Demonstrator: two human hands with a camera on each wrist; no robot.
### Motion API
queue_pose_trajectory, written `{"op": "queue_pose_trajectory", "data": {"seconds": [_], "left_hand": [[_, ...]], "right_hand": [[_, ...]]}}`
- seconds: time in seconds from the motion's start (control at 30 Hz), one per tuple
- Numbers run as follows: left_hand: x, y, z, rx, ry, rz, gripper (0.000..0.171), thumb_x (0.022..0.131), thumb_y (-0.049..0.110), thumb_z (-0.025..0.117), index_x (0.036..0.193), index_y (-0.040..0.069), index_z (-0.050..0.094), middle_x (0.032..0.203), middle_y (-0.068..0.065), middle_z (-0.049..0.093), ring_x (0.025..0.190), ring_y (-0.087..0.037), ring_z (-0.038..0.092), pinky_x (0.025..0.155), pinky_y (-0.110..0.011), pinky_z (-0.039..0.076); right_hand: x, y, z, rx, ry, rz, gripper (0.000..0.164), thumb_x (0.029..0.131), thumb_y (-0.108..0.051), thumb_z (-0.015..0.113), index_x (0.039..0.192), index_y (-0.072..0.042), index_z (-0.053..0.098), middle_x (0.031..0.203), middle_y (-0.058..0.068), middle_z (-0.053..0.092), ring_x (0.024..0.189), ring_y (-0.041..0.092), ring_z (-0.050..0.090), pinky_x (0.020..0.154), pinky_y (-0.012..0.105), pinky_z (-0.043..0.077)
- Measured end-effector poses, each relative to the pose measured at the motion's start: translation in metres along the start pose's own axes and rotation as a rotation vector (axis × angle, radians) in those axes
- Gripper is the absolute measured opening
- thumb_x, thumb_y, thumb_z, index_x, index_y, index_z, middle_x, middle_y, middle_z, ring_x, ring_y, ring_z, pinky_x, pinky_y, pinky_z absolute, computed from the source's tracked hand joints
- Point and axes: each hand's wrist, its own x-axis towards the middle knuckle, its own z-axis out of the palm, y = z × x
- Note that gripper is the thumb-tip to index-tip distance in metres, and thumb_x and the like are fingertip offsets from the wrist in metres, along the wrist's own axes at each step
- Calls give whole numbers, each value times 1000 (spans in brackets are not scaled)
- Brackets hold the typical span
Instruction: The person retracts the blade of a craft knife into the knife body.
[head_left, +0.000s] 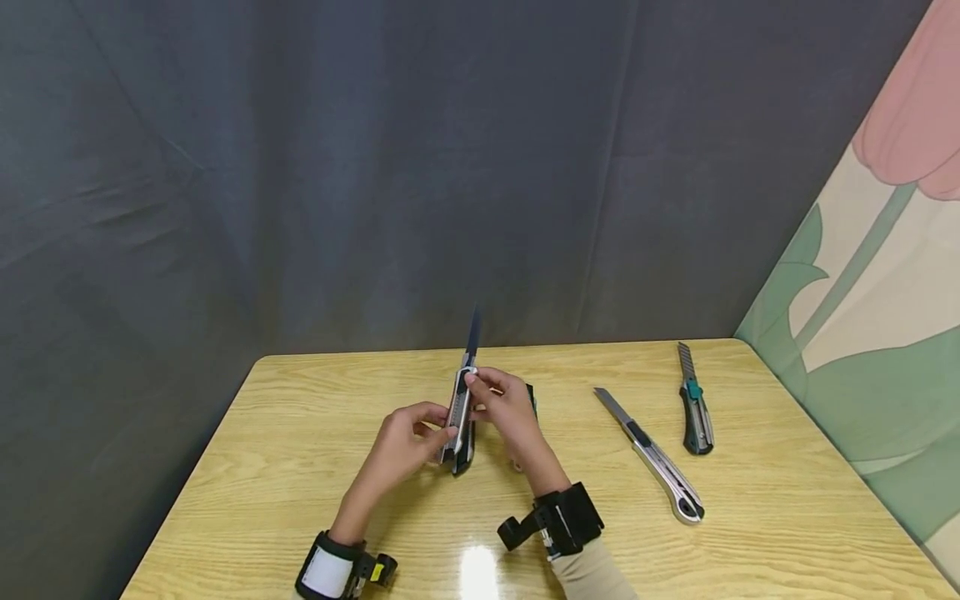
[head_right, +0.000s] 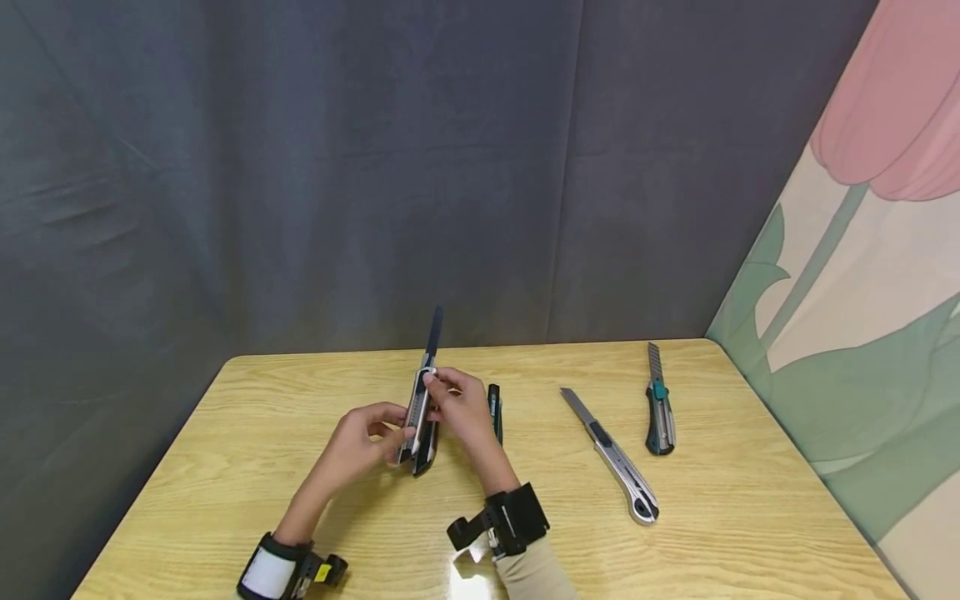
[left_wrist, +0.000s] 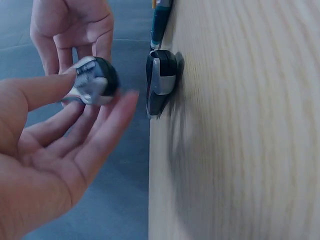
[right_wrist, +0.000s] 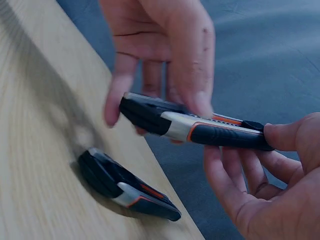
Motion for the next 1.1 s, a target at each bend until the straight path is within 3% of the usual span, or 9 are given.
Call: {"op": "queue_pose_trajectory", "data": {"seconds": [0.17,0.33,0.43,0.57,0.7,0.87,1.1], "left_hand": [[-3,2,-1,-191,-141,-40,24,90,12,63,112,3,63,105,-20,66,80,-27,66,61,-46,62],[-6,18,-5,-259,-204,-53,26,90,3,60,113,-8,59,107,-29,63,83,-37,65,67,-55,60],[-8,28,-8,-261,-202,-60,24,88,1,61,110,-10,60,104,-30,64,82,-38,65,69,-58,58],[-9,30,-8,-291,-171,-87,24,86,2,64,107,-10,61,99,-30,65,81,-36,66,71,-60,57],[-8,28,-6,-323,-147,-130,26,84,2,67,106,-9,61,99,-30,65,84,-36,65,75,-63,55],[-8,26,-3,-323,-122,-135,27,82,1,68,106,-9,61,100,-30,65,86,-35,65,74,-63,55],[-7,25,-3,-322,-131,-131,28,82,3,69,106,-9,62,99,-30,65,84,-34,65,74,-62,56]], "right_hand": [[3,1,-4,45,14,14,24,92,-21,60,107,-4,68,99,14,64,85,28,63,63,29,61],[5,3,-5,37,12,34,26,92,-22,61,109,-3,68,102,14,66,87,28,63,62,27,59],[4,1,-6,22,3,48,26,92,-25,61,109,-7,68,104,13,66,88,26,64,67,33,60],[2,-2,-5,6,-7,45,26,91,-28,62,109,-11,69,106,13,65,88,22,63,73,42,60],[1,-4,-1,-17,2,7,26,90,-30,63,108,-11,69,98,13,65,84,21,61,71,39,62],[-1,-4,3,-44,38,-35,27,87,-35,66,102,-12,71,90,11,66,80,21,60,64,35,62],[-1,0,3,-1,97,-45,24,85,-33,69,97,-13,73,90,11,68,80,22,62,70,50,61]]}}
